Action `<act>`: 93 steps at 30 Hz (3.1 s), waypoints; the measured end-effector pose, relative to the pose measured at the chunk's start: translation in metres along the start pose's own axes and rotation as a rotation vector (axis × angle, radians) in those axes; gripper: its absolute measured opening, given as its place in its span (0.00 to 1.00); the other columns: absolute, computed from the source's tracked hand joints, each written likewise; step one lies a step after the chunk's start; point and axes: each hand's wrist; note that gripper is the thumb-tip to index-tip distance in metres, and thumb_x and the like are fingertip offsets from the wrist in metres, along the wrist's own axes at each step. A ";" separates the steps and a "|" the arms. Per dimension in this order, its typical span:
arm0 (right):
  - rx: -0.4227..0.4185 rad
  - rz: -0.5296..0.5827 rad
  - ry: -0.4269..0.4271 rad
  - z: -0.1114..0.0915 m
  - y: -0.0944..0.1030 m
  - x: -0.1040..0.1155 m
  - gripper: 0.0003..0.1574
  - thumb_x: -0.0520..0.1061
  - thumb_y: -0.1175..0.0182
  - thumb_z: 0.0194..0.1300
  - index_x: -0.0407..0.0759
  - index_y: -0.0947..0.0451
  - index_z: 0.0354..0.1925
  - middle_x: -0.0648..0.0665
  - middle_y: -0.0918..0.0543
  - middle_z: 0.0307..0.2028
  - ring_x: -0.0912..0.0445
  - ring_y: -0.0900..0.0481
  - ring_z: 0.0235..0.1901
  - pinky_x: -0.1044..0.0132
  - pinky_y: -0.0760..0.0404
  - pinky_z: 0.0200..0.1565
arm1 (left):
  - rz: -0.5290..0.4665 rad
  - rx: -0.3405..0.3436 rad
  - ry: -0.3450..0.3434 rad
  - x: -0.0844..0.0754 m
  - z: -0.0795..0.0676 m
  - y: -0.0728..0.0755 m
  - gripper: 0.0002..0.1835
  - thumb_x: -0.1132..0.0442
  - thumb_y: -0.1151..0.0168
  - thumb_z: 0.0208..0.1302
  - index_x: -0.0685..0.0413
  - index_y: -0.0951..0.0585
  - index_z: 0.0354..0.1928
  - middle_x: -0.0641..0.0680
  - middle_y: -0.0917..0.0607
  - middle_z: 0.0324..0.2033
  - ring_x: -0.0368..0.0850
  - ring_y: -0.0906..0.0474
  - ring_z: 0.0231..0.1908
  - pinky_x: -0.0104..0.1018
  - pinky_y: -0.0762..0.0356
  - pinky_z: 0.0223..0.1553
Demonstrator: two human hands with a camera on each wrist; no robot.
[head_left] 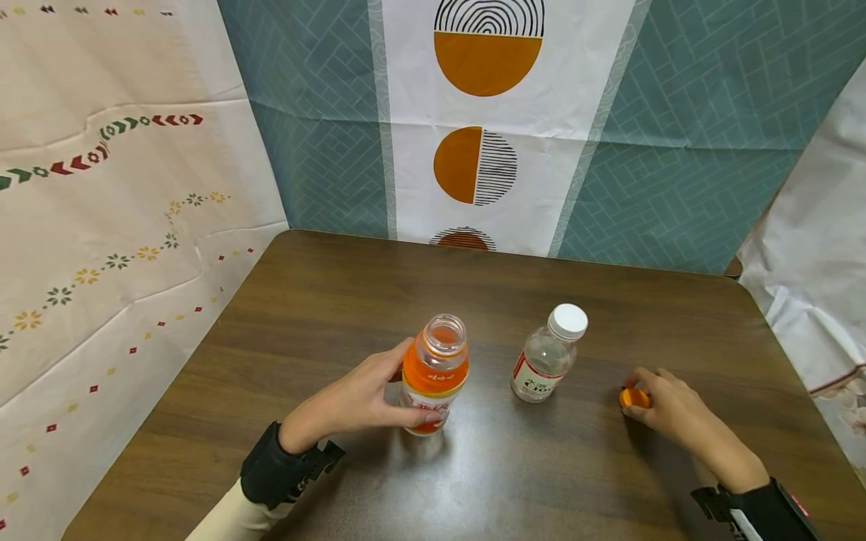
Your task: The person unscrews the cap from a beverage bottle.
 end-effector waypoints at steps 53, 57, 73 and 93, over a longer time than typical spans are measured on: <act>-0.404 0.031 0.127 -0.038 0.099 0.105 0.37 0.48 0.28 0.50 0.41 0.30 0.56 0.46 0.24 0.42 0.51 0.21 0.30 0.55 0.19 0.28 | -0.019 0.005 -0.011 0.000 0.005 0.001 0.34 0.50 0.30 0.53 0.42 0.35 0.59 0.40 0.21 0.48 0.38 0.24 0.48 0.41 0.24 0.50; -0.448 0.056 0.232 -0.038 0.104 0.123 0.41 0.42 0.26 0.44 0.43 0.29 0.58 0.51 0.23 0.43 0.59 0.21 0.30 0.73 0.22 0.28 | -0.012 0.007 -0.019 -0.002 0.006 0.001 0.33 0.50 0.30 0.53 0.42 0.35 0.59 0.40 0.21 0.48 0.37 0.24 0.47 0.42 0.24 0.50; -0.262 0.314 0.446 -0.008 0.072 0.191 0.49 0.55 0.30 0.52 0.44 0.41 0.66 0.50 0.28 0.53 0.61 0.27 0.46 0.59 0.19 0.40 | -0.043 0.042 -0.015 -0.019 0.012 -0.004 0.34 0.50 0.31 0.54 0.43 0.36 0.61 0.41 0.21 0.48 0.37 0.25 0.47 0.42 0.24 0.50; -0.246 0.486 0.463 0.008 0.038 0.222 0.43 0.60 0.31 0.50 0.44 0.38 0.56 0.53 0.26 0.46 0.61 0.27 0.43 0.60 0.21 0.44 | -0.017 0.035 -0.078 -0.028 0.019 -0.013 0.38 0.56 0.30 0.53 0.47 0.38 0.64 0.45 0.22 0.51 0.37 0.25 0.48 0.41 0.24 0.51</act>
Point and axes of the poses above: each hand's wrist, its own z-axis towards the middle knuckle, its own y-axis out of the back of the hand, x = y × z
